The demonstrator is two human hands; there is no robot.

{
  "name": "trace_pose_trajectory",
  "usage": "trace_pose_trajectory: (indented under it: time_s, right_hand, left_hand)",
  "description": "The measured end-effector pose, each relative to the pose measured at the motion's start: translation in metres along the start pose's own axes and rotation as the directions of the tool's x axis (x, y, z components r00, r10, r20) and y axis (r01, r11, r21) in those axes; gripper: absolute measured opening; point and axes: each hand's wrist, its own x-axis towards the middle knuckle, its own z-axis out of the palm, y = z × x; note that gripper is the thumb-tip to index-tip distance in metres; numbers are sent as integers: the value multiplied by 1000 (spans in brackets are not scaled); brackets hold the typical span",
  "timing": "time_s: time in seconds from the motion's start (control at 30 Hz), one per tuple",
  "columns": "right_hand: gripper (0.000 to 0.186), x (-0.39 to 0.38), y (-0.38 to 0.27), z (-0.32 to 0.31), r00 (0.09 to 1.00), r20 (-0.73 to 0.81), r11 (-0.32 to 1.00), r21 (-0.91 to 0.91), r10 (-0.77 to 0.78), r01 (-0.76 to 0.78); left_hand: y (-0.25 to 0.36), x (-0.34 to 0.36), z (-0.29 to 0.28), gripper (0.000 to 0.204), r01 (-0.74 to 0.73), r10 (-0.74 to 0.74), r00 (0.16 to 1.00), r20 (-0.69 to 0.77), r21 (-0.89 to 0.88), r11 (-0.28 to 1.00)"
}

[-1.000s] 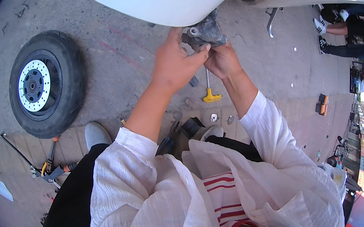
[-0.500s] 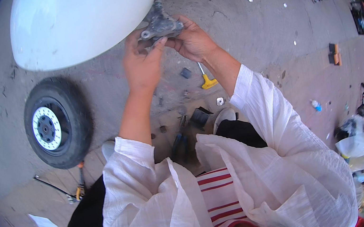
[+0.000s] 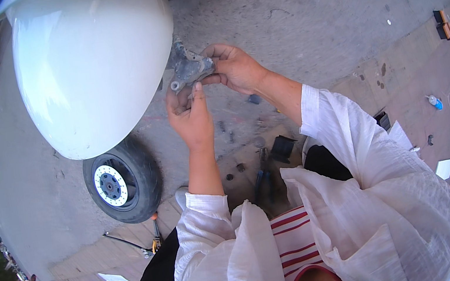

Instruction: The person repeatedly handles a scooter brake caliper, picking it up, turning it over, and manipulating small components with both hands. The person occasionally reaches for a screwdriver on the ground but continues to work primarily by hand on the caliper.

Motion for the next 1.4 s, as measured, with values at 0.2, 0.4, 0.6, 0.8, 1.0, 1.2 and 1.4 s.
trace_pose_trajectory:
  time_s: [0.2,0.4,0.6,0.8,1.0,1.2,1.4]
  right_hand:
    - [17,-2,0,-2,1000,27,999,-37,7,-6]
    - [15,-1,-2,-1,1000,29,998,-60,11,-9]
    - [15,0,-3,4,1000,5,997,-65,31,-31]
    - [18,2,0,2,1000,5,999,-50,20,-20]
    - [19,3,1,0,1000,-14,997,-69,23,-24]
    - [17,2,-2,4,1000,3,999,-47,22,-22]
    - [13,6,-2,-3,999,10,994,-96,45,-44]
  left_hand:
    - [0,0,-8,49,34,-35,999,41,25,999]
    - [3,4,-14,52,69,-71,995,69,36,997]
    - [6,0,-24,56,79,-86,992,89,85,993]
    - [12,1,-22,54,38,-44,998,53,102,994]
    - [13,10,-17,47,-18,11,999,41,176,984]
    - [14,13,-13,44,1,-8,998,55,141,990]
    - [6,14,-11,46,31,-33,998,52,21,999]
